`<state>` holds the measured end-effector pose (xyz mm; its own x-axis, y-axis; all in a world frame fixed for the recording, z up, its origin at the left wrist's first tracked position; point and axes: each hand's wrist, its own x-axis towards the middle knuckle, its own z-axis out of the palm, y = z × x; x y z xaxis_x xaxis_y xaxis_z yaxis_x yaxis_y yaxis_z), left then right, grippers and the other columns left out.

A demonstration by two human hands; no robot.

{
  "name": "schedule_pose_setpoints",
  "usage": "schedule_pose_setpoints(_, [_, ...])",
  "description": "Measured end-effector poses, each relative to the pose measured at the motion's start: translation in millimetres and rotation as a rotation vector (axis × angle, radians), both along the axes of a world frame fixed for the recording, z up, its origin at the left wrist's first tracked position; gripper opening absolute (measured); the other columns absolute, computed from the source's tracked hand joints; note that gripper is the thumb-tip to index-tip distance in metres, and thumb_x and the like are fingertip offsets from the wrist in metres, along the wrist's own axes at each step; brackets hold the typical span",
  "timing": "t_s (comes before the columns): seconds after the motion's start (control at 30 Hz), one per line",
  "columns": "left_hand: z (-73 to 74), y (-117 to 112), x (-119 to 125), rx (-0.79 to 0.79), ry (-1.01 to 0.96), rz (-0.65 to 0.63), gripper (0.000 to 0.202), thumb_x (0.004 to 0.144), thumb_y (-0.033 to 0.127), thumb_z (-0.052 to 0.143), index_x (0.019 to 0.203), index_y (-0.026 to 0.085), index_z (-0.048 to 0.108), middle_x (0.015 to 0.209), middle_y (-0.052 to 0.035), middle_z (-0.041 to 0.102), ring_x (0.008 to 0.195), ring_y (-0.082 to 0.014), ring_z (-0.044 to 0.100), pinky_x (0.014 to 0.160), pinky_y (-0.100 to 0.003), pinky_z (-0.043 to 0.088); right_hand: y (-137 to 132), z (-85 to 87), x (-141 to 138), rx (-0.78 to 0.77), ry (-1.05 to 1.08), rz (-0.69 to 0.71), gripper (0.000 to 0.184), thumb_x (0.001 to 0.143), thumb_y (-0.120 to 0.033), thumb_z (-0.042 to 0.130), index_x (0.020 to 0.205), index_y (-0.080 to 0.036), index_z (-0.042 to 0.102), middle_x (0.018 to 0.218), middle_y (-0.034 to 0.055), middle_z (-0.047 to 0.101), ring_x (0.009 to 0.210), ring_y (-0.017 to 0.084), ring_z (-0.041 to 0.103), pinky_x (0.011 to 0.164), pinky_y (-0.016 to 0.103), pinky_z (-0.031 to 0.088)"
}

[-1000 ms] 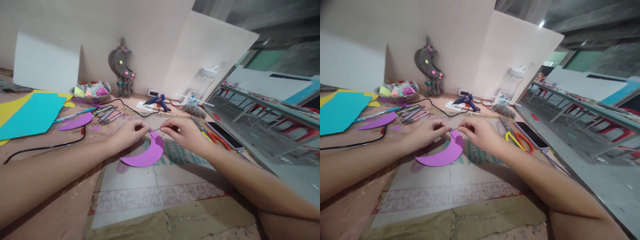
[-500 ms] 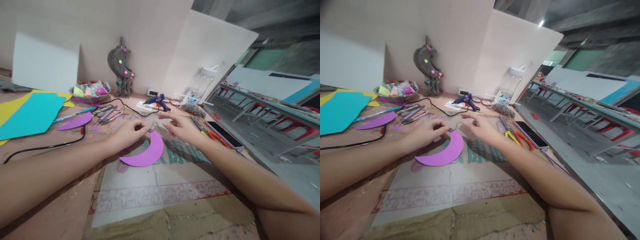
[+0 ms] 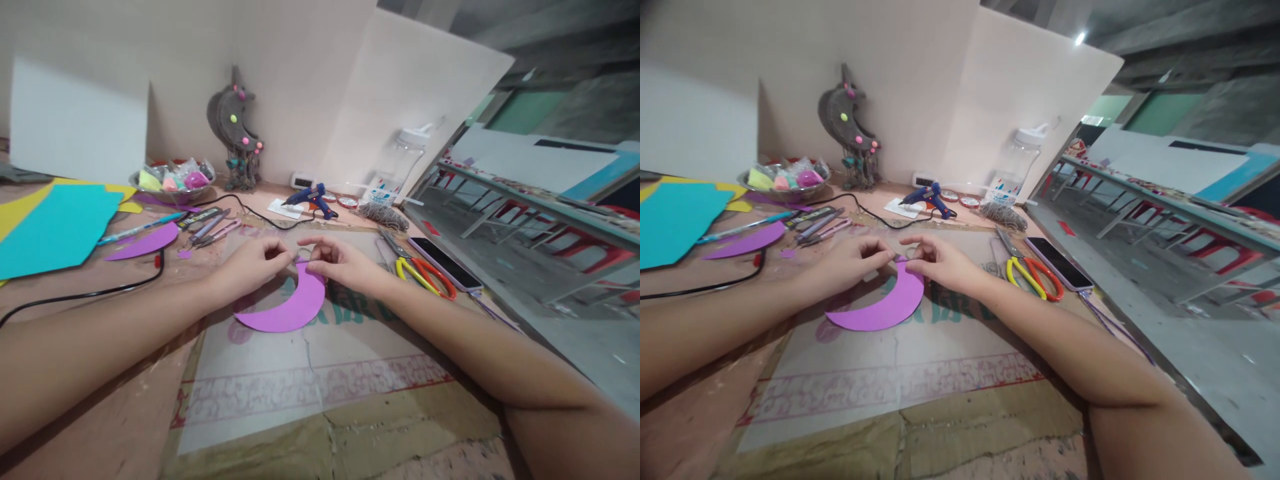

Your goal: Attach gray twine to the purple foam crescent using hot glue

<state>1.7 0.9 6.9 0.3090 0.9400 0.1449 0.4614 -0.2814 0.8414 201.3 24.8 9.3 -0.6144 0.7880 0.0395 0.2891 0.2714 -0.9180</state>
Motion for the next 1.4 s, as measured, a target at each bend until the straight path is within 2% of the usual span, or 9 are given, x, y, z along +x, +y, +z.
schedule_pose_setpoints(0.23, [-0.6, 0.5, -0.4, 0.026, 0.055, -0.002, 0.024, 0.082, 0.034, 0.047, 0.072, 0.016, 0.060, 0.072, -0.0029, 0.067, 0.065, -0.0154, 0.057, 0.057, -0.025, 0.040, -2.2, 2.4, -1.4, 0.084, -0.071, -0.157, 0.013, 0.078, -0.028, 0.060, 0.085, -0.018, 0.057, 0.063, -0.0033, 0.053, 0.053, 0.008, 0.048, 0.049, 0.022, 0.038])
schedule_pose_setpoints(0.33, [-1.0, 1.0, -0.8, 0.035, 0.064, -0.018, 0.025, 0.082, 0.034, 0.048, 0.072, 0.016, 0.060, 0.073, -0.0029, 0.067, 0.068, -0.0166, 0.058, 0.060, -0.025, 0.040, -4.1, 2.9, -2.3, 0.100, -0.079, -0.187, 0.011, 0.078, -0.028, 0.059, 0.079, -0.017, 0.057, 0.065, -0.0020, 0.056, 0.054, 0.008, 0.049, 0.050, 0.022, 0.039])
schedule_pose_setpoints(0.63, [-2.1, 2.0, -2.1, 0.056, 0.082, -0.060, 0.024, 0.082, 0.034, 0.047, 0.074, 0.016, 0.061, 0.075, -0.0030, 0.067, 0.070, -0.0169, 0.059, 0.061, -0.026, 0.041, -2.2, -2.3, -1.4, 0.178, -0.093, -0.189, 0.014, 0.080, -0.030, 0.057, 0.081, -0.016, 0.058, 0.065, -0.0021, 0.055, 0.056, 0.009, 0.048, 0.052, 0.023, 0.038])
schedule_pose_setpoints(0.93, [-0.5, 1.0, -1.2, 0.061, 0.108, -0.068, 0.024, 0.082, 0.033, 0.048, 0.073, 0.016, 0.062, 0.070, -0.0018, 0.065, 0.065, -0.0151, 0.056, 0.057, -0.024, 0.038, 0.6, -11.8, -0.8, 0.249, -0.084, -0.168, 0.017, 0.083, -0.033, 0.054, 0.084, -0.016, 0.057, 0.076, -0.0010, 0.058, 0.066, 0.010, 0.051, 0.062, 0.024, 0.040])
schedule_pose_setpoints(1.4, [-0.2, -0.4, -0.4, 0.058, 0.096, -0.128, 0.021, 0.081, 0.032, 0.049, 0.076, 0.016, 0.062, 0.070, -0.0011, 0.063, 0.063, -0.0135, 0.054, 0.057, -0.024, 0.038, -1.3, -13.6, -0.8, 0.260, -0.104, -0.185, 0.017, 0.083, -0.034, 0.054, 0.085, -0.018, 0.058, 0.073, -0.0022, 0.058, 0.063, 0.010, 0.051, 0.059, 0.023, 0.040])
